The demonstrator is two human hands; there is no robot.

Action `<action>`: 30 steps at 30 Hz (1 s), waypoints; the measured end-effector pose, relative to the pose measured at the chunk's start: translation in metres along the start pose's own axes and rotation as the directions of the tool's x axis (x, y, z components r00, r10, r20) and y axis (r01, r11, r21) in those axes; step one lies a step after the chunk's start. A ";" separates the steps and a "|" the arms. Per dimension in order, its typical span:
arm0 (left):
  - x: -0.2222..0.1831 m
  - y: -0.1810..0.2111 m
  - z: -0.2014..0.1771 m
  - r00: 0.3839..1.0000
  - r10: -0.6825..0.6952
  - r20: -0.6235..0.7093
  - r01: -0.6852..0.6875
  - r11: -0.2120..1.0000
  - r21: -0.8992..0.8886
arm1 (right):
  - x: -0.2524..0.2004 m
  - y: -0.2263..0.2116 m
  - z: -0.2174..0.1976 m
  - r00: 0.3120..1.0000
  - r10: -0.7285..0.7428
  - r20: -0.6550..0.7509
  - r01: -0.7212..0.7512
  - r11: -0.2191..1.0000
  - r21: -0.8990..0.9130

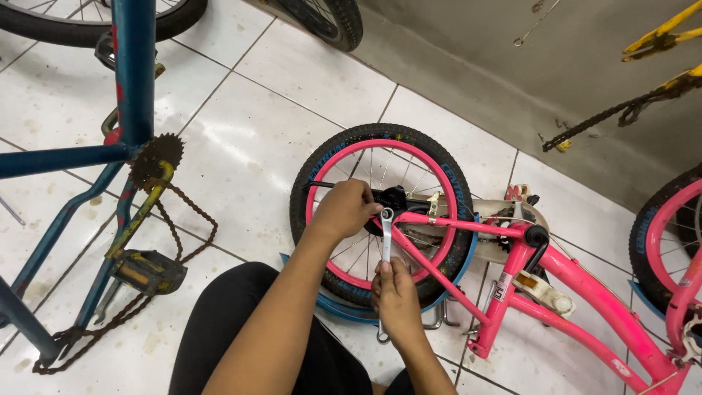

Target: Tightening the rear wheel axle nut of a pink bicycle using a wrench and pliers.

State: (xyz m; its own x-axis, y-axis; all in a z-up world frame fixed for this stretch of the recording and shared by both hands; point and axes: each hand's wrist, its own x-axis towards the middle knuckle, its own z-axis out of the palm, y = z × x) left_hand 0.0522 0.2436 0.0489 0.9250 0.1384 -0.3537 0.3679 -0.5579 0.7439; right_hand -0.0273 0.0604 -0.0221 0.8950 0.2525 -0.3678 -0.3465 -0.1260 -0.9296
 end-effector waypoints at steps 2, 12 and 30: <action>0.003 -0.001 0.007 1.000 0.005 -0.011 -0.005 1.000 0.007 | 0.001 0.002 0.007 1.000 0.021 -0.013 -0.021 1.000 0.013; 0.039 -0.025 0.037 0.932 0.184 -0.313 -0.126 0.973 0.195 | 0.005 -0.006 0.028 0.989 0.140 -0.036 -0.137 0.988 0.073; 0.023 -0.029 0.043 0.963 0.270 0.001 -0.268 0.954 0.135 | 0.031 -0.001 -0.005 0.998 0.017 0.054 0.027 0.696 -0.718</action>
State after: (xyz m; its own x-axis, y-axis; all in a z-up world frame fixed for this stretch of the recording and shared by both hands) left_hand 0.0583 0.2280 -0.0054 0.9899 -0.0185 -0.1406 0.0907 -0.6794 0.7281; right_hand 0.0018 0.0638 -0.0325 0.8728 0.3014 -0.3839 -0.0152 -0.7694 -0.6386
